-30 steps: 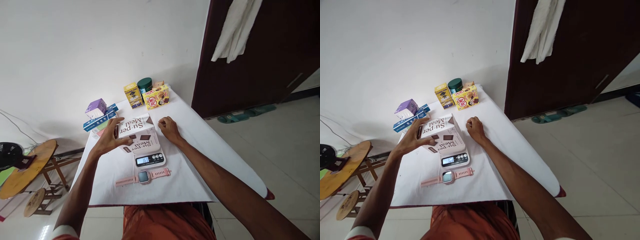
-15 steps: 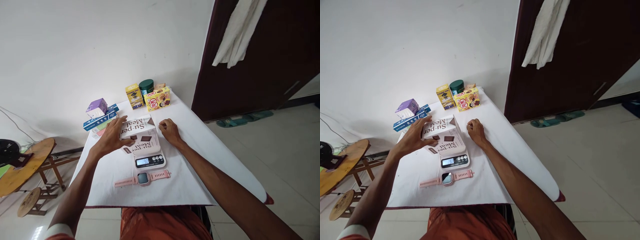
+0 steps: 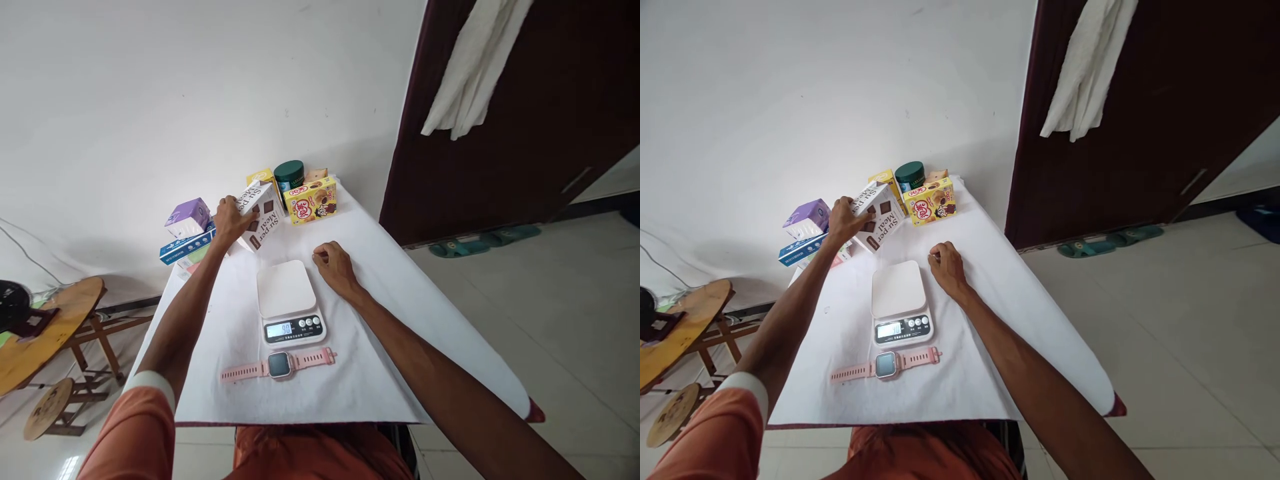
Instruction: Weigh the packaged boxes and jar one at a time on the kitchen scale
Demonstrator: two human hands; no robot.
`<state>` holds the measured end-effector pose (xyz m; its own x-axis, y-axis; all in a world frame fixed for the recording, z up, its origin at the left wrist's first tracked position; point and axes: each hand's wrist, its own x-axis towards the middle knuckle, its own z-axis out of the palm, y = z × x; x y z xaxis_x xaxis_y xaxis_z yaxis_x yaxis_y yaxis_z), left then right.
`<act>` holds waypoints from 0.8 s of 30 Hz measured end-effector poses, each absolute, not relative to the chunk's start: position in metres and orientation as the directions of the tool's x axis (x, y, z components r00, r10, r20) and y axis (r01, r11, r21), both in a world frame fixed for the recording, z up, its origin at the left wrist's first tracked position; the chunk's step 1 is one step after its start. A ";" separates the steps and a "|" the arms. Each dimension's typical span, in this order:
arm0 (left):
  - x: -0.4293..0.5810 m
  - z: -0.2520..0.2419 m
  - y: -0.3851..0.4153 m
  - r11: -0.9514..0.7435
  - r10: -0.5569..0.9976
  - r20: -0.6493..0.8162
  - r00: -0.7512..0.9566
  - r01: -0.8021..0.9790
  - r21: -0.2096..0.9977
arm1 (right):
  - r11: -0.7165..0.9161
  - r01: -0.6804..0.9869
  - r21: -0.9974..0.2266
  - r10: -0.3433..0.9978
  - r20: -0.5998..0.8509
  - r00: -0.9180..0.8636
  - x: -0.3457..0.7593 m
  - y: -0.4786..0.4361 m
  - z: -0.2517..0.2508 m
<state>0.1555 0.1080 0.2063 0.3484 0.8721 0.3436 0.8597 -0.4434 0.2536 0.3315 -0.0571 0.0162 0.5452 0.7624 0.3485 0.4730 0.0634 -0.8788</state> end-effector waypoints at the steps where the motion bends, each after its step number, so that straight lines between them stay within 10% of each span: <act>1: 0.166 0.200 0.114 -0.412 0.889 0.325 0.324 0.875 0.253 | 0.059 0.471 -0.880 0.763 0.344 0.547 0.331 -0.057 0.016; 15: 0.198 0.173 0.184 -0.597 0.802 0.228 0.552 0.751 0.284 | 0.075 0.488 -0.870 0.775 0.359 0.520 0.330 -0.063 0.015; 24: 0.143 0.157 0.119 -0.709 0.678 0.460 0.574 0.676 0.201 | 0.087 0.513 -0.854 0.768 0.386 0.511 0.332 -0.065 0.017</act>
<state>0.1429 0.1189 0.1565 0.5736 0.6776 0.4603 0.6760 -0.7089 0.2010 0.3320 -0.0655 0.0169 0.5113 0.7679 0.3860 0.5133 0.0874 -0.8538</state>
